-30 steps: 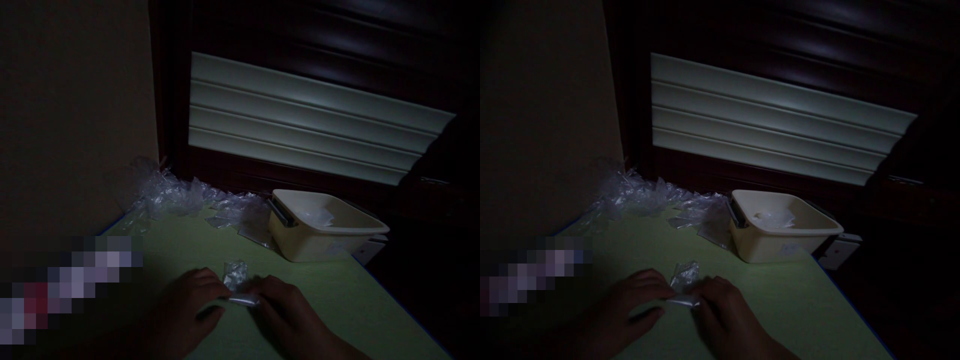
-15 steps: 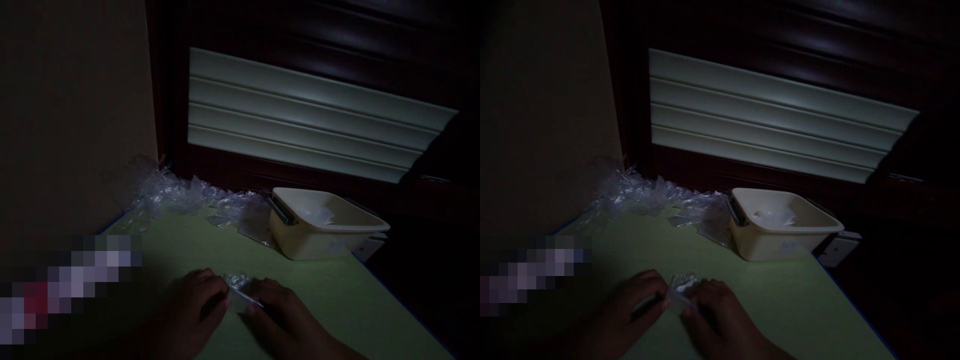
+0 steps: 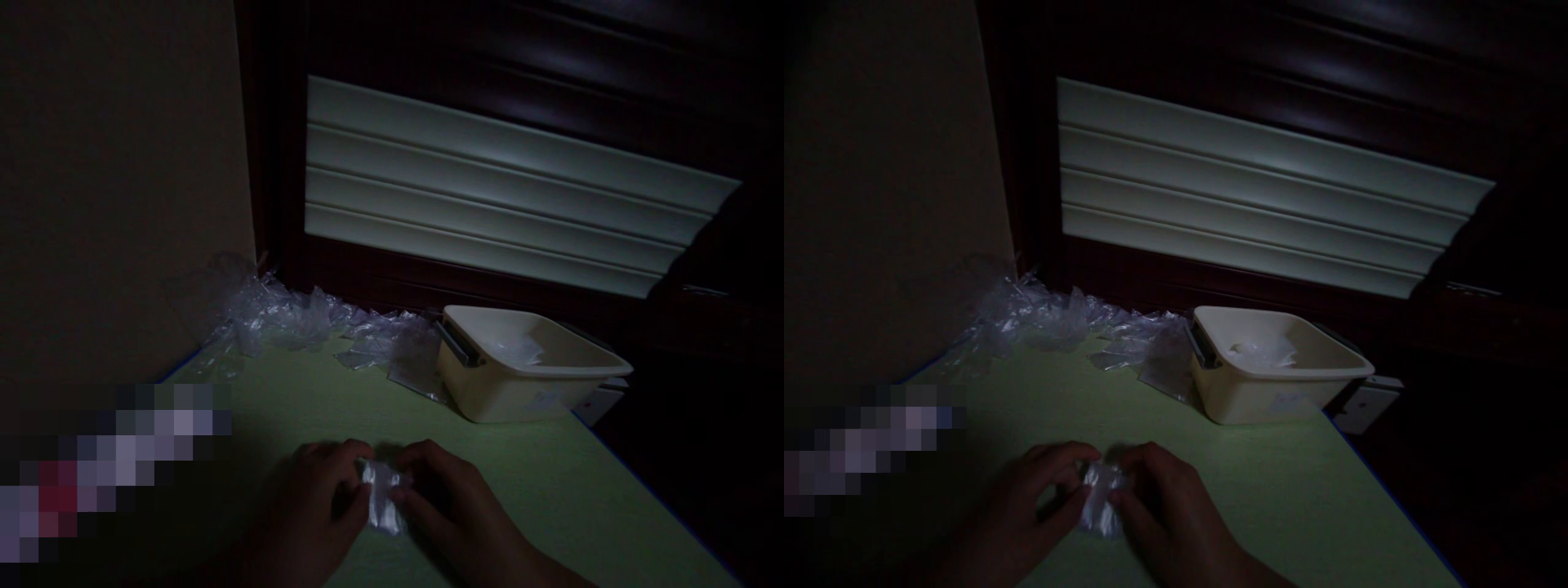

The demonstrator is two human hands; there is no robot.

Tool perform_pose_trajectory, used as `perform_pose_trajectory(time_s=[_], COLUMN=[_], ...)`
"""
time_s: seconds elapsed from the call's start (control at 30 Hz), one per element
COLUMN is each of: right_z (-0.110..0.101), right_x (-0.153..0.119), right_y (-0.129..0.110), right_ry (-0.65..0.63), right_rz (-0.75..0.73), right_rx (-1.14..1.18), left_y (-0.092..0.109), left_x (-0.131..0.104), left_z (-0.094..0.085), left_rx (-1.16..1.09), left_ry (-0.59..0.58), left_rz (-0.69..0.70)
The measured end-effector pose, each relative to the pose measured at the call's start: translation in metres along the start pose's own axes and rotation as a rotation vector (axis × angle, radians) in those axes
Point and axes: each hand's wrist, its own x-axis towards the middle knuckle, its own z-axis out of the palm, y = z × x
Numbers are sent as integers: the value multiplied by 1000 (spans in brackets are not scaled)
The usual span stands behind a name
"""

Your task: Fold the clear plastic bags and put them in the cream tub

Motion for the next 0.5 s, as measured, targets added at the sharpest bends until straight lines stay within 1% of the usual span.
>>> perform_pose_trajectory(time_s=[0.07, 0.1, 0.17, 0.2, 0.27, 0.37, 0.4, 0.5], right_z=[-2, -3, -4, -4, -3, 2, 3, 4], right_x=[-3, -4, -6, -6, -7, -7, -7, -7], right_y=[0, 0, -1, -1, 1, 7, 10, 12], right_ry=[18, 5, -59, -87, -115, -103, -89, -56], right_rz=[-152, -235, -383, -432, -477, -483, -484, -466], right_rx=[-134, -207, -322, -369, -457, -566, -590, -622], left_y=[0, 1, 2, 3, 3, 3, 2, -2], left_x=[0, 0, 0, 0, 1, 2, 2, 0], left_z=[-1, -2, -4, -6, -10, -14, -13, -8], left_rx=[73, 117, 212, 257, 334, 418, 445, 516], left_ry=[-12, -28, -65, -75, -63, 9, 41, 95], left_rz=[59, 98, 185, 221, 256, 283, 316, 530])
